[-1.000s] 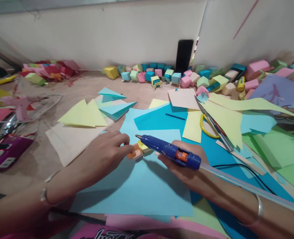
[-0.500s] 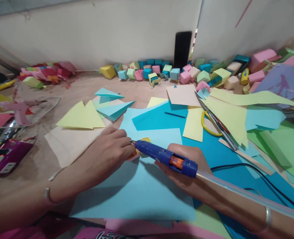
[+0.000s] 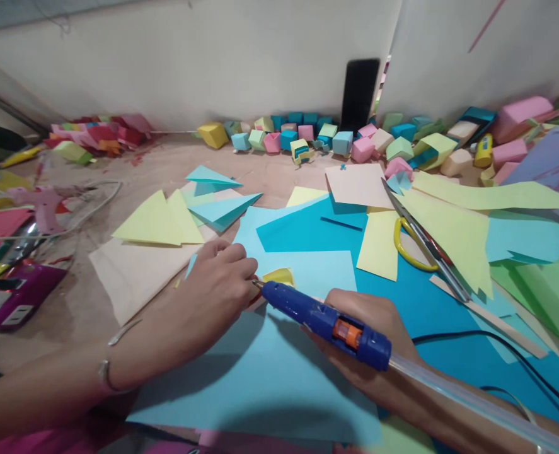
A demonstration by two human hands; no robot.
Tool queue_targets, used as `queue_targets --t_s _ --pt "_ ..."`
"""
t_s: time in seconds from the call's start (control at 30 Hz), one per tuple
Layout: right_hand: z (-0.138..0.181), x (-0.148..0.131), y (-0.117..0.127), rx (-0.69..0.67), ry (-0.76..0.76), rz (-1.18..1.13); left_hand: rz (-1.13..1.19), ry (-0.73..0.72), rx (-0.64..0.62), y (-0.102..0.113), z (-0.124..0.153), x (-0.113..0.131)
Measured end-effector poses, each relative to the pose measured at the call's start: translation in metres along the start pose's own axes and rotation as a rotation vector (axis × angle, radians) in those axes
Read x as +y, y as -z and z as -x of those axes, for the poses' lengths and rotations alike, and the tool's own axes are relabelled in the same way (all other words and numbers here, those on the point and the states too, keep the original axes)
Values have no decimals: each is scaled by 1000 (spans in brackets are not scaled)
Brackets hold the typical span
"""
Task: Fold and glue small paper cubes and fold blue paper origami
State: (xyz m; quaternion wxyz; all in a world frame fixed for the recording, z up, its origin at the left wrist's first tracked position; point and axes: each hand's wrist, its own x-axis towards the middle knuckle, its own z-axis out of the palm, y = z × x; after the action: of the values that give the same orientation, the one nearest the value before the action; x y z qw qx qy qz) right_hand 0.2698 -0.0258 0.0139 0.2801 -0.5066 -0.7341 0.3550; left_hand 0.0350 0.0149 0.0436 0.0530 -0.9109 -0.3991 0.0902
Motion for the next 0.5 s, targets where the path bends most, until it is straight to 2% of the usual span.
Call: queue_targets --t_s 0.23,0.43,0.5 --pt "1 1 0 -37 -6 41 -51 101 -24 4 -6 5" --pt "3 -5 0 -23 -3 26 -102 174 25 12 -11 8" --pt "7 -2 1 18 -11 30 -114 216 0 11 -13 6"
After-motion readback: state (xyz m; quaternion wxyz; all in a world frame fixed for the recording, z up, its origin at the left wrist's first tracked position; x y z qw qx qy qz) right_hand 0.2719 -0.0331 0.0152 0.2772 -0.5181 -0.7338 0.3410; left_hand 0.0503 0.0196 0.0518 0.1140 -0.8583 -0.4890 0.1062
